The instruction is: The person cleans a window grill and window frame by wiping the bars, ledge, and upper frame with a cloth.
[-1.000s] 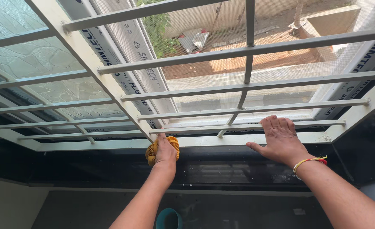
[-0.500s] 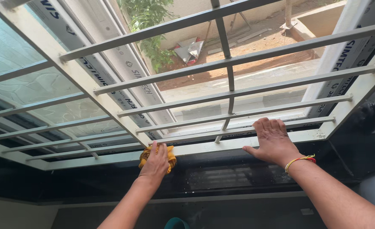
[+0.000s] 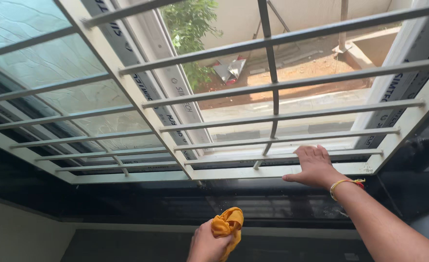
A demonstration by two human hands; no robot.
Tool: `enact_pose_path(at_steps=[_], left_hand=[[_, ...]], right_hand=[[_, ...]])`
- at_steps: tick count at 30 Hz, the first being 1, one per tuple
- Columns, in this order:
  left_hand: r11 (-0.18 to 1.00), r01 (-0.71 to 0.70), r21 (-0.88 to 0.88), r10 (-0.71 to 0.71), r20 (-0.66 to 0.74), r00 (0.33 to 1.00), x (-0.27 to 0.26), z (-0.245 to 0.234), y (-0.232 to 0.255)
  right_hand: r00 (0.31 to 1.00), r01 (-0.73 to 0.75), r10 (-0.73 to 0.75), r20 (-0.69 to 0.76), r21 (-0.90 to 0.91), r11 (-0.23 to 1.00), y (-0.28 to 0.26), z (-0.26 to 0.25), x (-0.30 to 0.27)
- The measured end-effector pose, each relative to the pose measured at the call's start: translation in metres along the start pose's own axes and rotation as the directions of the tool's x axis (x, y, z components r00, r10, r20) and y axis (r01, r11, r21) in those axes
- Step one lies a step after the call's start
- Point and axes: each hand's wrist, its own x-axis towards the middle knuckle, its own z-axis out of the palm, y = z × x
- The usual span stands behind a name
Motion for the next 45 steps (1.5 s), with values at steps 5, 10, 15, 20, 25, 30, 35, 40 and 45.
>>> enact_pose_path(at_steps=[5,10,15,20,25,30,35,40,45], left_hand=[[0.352,-0.259,-0.899,0.289,-0.159,0.944,0.028,0.045,0.019],[0.161,-0.264,-0.951,0.408,-0.179,0.895,0.053,0.077,0.092],[-0.015,-0.228,-0.974,0.533,-0.201,0.822,0.054,0.067,0.152],[-0.089,-0.242,-0.966,0.637,-0.242,0.732,0.048,0.015,0.206],[-0.295,-0.387,-0.874,0.784,-0.453,0.424,0.053,-0.062,0.271],[-0.209,-0.411,-0.887,0.861,-0.366,0.353,0.077,-0.158,0.359],[-0.504,-0.479,-0.718,0.825,-0.565,-0.021,-0.016,-0.28,0.427],[-0.39,-0.92,0.043,0.662,-0.681,-0.313,-0.178,-0.344,0.362],[-0.205,-0.928,0.311,0.736,-0.576,-0.355,-0.279,-0.396,0.333]], right_hand=[[0.982,0.124,0.015,-0.189,0.697,0.706,-0.037,0.019,-0.054],[0.74,0.671,-0.055,-0.67,0.741,0.003,-0.111,0.048,-0.124],[0.631,0.764,0.076,-0.772,0.636,0.109,-0.08,-0.002,-0.098],[0.479,0.812,0.048,-0.877,0.463,0.354,-0.068,-0.073,-0.091],[0.019,0.755,-0.032,-0.999,-0.006,0.656,-0.052,-0.144,-0.038],[-0.112,0.718,-0.041,-0.993,-0.11,0.687,-0.04,-0.258,-0.012],[-0.065,0.78,-0.136,-0.989,-0.136,0.611,-0.058,-0.396,-0.087],[-0.021,0.85,-0.252,-0.968,-0.15,0.505,-0.104,-0.496,-0.163],[-0.074,0.716,-0.341,-0.937,-0.288,0.636,-0.132,-0.549,-0.2]])
